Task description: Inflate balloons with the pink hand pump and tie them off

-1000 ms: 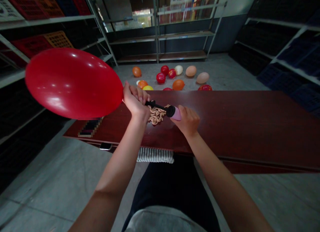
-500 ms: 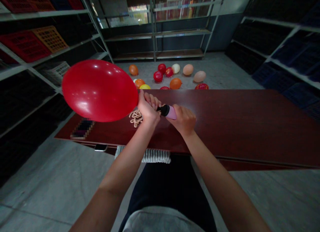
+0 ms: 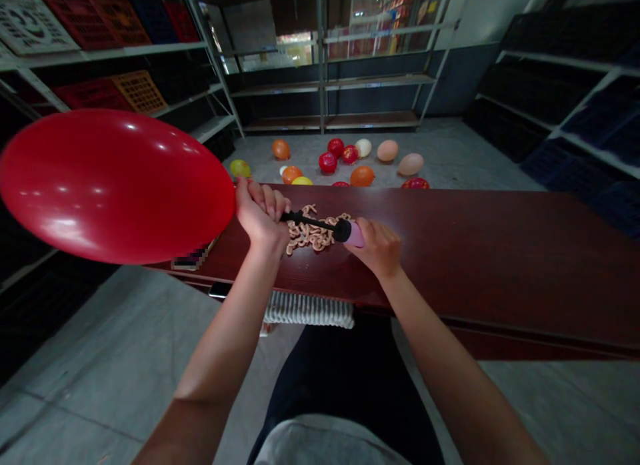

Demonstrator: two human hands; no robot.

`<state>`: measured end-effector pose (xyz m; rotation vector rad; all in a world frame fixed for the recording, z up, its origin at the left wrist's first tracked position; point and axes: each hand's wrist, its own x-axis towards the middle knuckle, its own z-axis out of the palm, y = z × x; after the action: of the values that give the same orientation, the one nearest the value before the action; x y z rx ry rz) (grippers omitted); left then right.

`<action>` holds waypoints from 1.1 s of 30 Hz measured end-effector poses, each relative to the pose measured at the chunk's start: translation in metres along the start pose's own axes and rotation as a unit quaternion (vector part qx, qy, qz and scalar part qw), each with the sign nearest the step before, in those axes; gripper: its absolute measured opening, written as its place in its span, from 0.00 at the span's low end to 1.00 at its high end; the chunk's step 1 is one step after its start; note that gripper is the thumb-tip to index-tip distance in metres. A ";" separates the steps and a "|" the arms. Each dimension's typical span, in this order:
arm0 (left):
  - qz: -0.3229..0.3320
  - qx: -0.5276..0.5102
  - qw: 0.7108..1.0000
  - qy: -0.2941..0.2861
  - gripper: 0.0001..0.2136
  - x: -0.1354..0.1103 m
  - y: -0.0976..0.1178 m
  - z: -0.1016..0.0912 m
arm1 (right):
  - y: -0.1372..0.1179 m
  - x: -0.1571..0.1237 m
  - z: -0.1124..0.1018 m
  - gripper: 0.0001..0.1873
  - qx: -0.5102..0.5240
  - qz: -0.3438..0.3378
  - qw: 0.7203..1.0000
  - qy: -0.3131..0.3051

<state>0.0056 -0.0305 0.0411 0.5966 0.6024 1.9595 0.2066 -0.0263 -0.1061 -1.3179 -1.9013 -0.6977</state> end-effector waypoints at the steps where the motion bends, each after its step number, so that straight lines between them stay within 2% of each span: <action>1: 0.007 0.005 1.000 0.000 0.29 -0.001 0.004 0.001 | 0.000 0.000 0.000 0.20 0.001 0.002 1.000 0.000; 5: 0.025 0.009 1.000 -0.011 0.28 -0.004 0.005 0.007 | 0.001 -0.001 0.000 0.18 0.001 0.024 1.000 0.013; 10: 0.022 0.011 1.000 -0.013 0.28 -0.001 -0.010 0.017 | 0.004 0.000 -0.001 0.18 -0.014 0.050 0.998 0.034; 15: 0.001 -0.023 1.000 -0.016 0.28 0.000 -0.036 0.026 | 0.004 0.004 -0.001 0.18 -0.014 0.066 0.997 0.032; 20: -0.032 -0.029 0.999 -0.025 0.29 -0.010 -0.071 0.032 | 0.005 0.004 0.001 0.19 -0.015 0.081 0.996 0.028; 24: -0.052 -0.026 0.997 -0.044 0.29 -0.017 -0.092 0.032 | 0.006 0.004 0.002 0.19 -0.023 0.074 0.996 0.048; 28: -0.056 -0.034 0.997 -0.049 0.30 -0.017 -0.095 0.029 | 0.004 0.005 0.002 0.19 -0.027 0.069 0.996 0.043; 33: -0.061 -0.034 0.996 -0.057 0.30 -0.018 -0.083 0.026 | 0.001 0.004 0.002 0.18 -0.016 0.058 0.998 0.031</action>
<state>0.0840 -0.0077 0.0056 0.6103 0.4888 1.8119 0.2062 -0.0216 -0.1040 -1.3980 -1.7556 -0.7051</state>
